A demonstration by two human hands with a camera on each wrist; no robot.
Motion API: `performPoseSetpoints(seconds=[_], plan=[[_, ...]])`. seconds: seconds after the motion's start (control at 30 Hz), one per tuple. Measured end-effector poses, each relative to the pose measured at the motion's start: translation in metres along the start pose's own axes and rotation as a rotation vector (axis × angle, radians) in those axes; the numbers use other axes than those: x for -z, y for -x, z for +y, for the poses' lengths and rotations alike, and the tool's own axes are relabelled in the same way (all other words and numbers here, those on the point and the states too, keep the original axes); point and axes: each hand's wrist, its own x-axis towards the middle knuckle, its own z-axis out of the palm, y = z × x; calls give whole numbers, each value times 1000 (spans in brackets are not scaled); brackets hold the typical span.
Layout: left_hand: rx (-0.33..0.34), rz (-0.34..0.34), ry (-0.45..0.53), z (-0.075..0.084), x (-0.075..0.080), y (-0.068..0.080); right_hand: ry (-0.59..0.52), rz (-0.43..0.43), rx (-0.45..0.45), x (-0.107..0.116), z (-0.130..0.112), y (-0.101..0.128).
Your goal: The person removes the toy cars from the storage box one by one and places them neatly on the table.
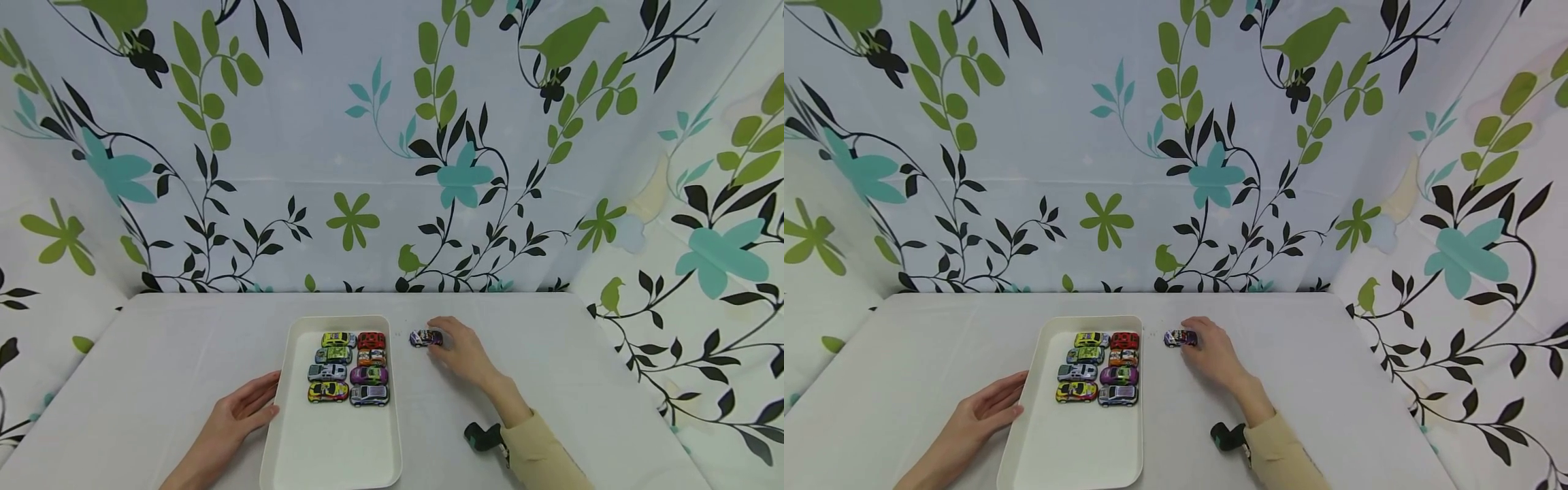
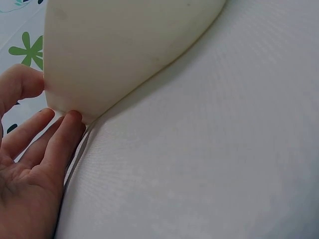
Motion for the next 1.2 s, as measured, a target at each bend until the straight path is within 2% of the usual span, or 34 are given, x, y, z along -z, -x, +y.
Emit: performPoseSetpoints(seconds=[0.3,0.5,0.8,1.0,1.2], plan=[[-13,7,14,-1,1,0,13,37,70,6,-27,7],[9,12,0,1,1,0,10,20,103,5,-52,13],[-2,12,10,-1,1,-1,16,-45,130,-1,-80,22],[-45,1,22,-2,1,1,-4,-101,208,-8,-93,27],[-26,4,26,-2,1,1,-20,-146,248,-16,-102,30]])
